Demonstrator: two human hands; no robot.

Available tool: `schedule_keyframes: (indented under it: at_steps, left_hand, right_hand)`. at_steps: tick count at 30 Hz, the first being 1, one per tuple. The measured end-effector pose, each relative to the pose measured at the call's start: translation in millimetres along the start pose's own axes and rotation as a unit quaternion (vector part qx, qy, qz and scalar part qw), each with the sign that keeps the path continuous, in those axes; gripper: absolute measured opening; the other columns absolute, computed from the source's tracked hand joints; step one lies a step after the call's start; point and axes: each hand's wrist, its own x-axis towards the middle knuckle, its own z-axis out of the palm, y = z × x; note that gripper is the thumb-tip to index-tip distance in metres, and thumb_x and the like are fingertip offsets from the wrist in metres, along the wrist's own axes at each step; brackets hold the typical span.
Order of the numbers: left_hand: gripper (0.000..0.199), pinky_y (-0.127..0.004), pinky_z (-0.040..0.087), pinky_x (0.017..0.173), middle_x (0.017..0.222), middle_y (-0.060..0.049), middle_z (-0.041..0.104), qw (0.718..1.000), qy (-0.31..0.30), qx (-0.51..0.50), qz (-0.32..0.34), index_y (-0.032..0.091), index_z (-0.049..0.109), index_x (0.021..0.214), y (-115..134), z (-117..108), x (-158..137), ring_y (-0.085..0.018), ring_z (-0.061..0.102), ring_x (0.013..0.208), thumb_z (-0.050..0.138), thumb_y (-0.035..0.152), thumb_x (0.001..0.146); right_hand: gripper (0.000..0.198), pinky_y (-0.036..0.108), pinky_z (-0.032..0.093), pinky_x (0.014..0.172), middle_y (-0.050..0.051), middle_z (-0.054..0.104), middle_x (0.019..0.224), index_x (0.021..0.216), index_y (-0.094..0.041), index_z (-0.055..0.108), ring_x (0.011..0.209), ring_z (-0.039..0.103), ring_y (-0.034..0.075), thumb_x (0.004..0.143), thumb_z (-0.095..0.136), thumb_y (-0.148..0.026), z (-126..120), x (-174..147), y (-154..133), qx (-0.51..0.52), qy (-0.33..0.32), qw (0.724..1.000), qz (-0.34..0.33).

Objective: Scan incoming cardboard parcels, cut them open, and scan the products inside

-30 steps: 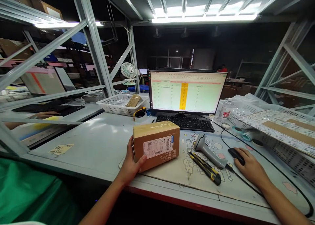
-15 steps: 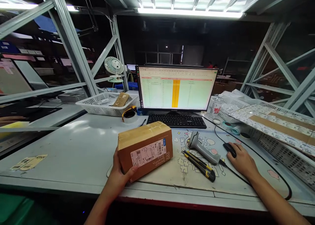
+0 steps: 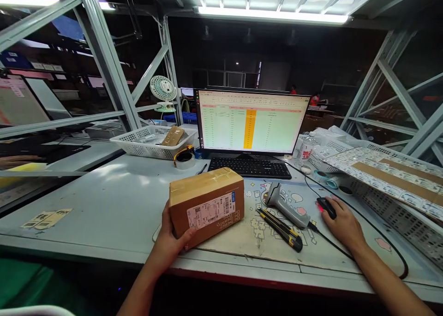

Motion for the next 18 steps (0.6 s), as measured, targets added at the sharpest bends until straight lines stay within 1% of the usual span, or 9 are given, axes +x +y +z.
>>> schedule_keyframes:
  at_steps: [4,6,11,15,18]
  left_hand:
    - [0.108,-0.055,0.046,0.124,0.153,-0.02,0.056,1.0,0.002,0.013,-0.005,0.021,0.029,0.167,-1,-1,0,-0.038,0.058,0.144,0.082,0.063,0.082]
    - [0.109,-0.055,0.046,0.125,0.153,-0.02,0.055,1.0,-0.001,0.018,-0.008,0.022,0.028,0.167,-1,-1,0,-0.038,0.057,0.144,0.082,0.063,0.082]
    - [0.112,-0.056,0.045,0.125,0.15,-0.02,0.057,1.0,-0.004,0.019,-0.01,0.021,0.026,0.168,2,-2,-1,-0.038,0.057,0.145,0.083,0.064,0.082]
    - [0.113,-0.058,0.043,0.126,0.146,-0.019,0.059,1.0,-0.009,0.019,-0.005,0.023,0.025,0.169,0,-2,-2,-0.038,0.055,0.147,0.081,0.07,0.083]
    - [0.116,-0.057,0.042,0.127,0.151,-0.021,0.055,0.999,-0.02,0.023,-0.01,0.023,0.022,0.17,-6,-4,0,-0.039,0.054,0.148,0.081,0.071,0.083]
  right_hand:
    - [0.058,0.046,0.062,0.098,0.012,0.066,0.15,0.147,-0.025,0.067,0.13,0.067,0.034,0.102,0.043,-0.052,-2,-1,-1,-0.004,-0.035,0.999,0.006]
    - [0.058,0.046,0.062,0.097,0.011,0.065,0.152,0.148,-0.026,0.067,0.131,0.067,0.034,0.102,0.044,-0.053,-1,0,-1,0.0,-0.049,0.999,0.006]
    - [0.064,0.052,0.06,0.102,0.015,0.066,0.151,0.149,-0.02,0.065,0.131,0.066,0.037,0.1,0.043,-0.055,7,2,7,0.017,-0.039,0.999,-0.005]
    - [0.061,0.052,0.058,0.106,0.016,0.069,0.144,0.14,-0.018,0.068,0.128,0.068,0.037,0.098,0.044,-0.055,13,5,14,0.041,-0.019,0.999,-0.024]
    - [0.061,0.052,0.057,0.108,0.017,0.07,0.142,0.137,-0.017,0.068,0.128,0.068,0.037,0.097,0.043,-0.056,13,6,15,0.046,-0.019,0.998,-0.03]
